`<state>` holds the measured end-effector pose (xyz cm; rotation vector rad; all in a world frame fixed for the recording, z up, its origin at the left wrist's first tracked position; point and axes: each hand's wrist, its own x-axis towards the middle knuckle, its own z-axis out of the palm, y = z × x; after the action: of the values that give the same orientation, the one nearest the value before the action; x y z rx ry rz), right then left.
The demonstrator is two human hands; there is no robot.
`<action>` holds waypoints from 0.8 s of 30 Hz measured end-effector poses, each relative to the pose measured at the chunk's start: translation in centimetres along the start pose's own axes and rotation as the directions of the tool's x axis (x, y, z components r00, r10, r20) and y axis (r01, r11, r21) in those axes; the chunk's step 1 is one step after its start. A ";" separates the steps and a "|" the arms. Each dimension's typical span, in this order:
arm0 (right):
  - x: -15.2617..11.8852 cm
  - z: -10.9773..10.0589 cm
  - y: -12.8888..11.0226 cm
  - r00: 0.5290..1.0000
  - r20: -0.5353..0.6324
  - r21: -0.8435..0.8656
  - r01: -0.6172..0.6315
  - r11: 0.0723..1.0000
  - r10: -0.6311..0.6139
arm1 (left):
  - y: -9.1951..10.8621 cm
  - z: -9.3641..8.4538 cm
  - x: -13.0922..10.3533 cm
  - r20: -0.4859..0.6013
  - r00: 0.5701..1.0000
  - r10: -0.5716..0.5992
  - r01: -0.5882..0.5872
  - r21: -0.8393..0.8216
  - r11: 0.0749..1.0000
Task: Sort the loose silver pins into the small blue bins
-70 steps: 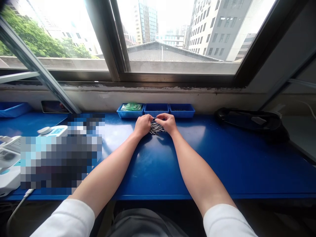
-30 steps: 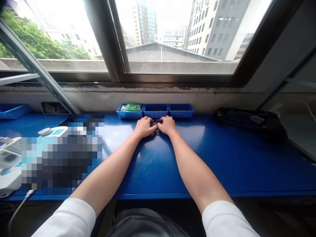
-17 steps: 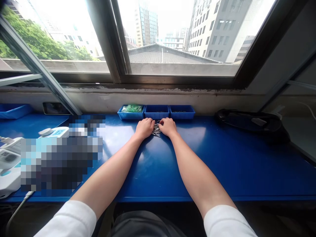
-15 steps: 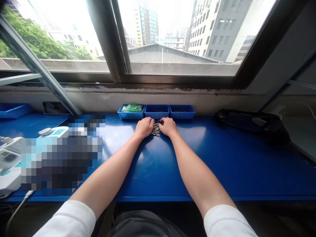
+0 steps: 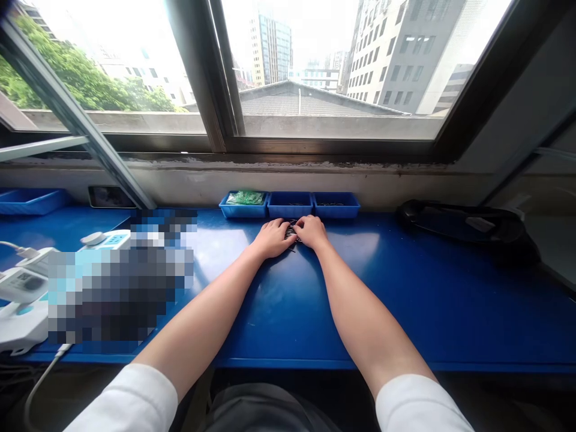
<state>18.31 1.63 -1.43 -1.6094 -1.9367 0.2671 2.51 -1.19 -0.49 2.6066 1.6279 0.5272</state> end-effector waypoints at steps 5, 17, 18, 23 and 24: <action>0.0 0.0 0.0 0.999 0.039 -0.039 0.007 0.999 -0.006 | 0.0 -0.2 0.1 -0.026 0.999 0.026 -0.027 -0.022 0.999; -0.4 -0.3 -0.1 0.987 -0.161 0.126 0.022 0.992 -0.001 | -0.2 -0.3 0.5 -0.171 0.983 0.063 -0.076 -0.072 0.994; -0.4 -0.4 -0.2 0.984 -0.177 0.123 0.031 0.992 -0.009 | -0.1 -0.4 0.5 -0.207 0.976 0.072 -0.092 -0.088 0.992; -0.6 -0.7 -0.5 0.975 -0.215 0.127 0.083 0.988 -0.055 | 0.0 -0.6 0.7 -0.299 0.945 0.132 -0.182 -0.146 0.972; -0.7 -0.8 -0.7 0.975 -0.212 0.138 0.092 0.986 -0.062 | 0.0 -0.5 0.8 -0.305 0.944 0.129 -0.182 -0.153 0.971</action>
<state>18.26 0.66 -0.69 -1.4043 -1.7727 0.1972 2.67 -0.62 0.23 2.6325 1.3629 1.0633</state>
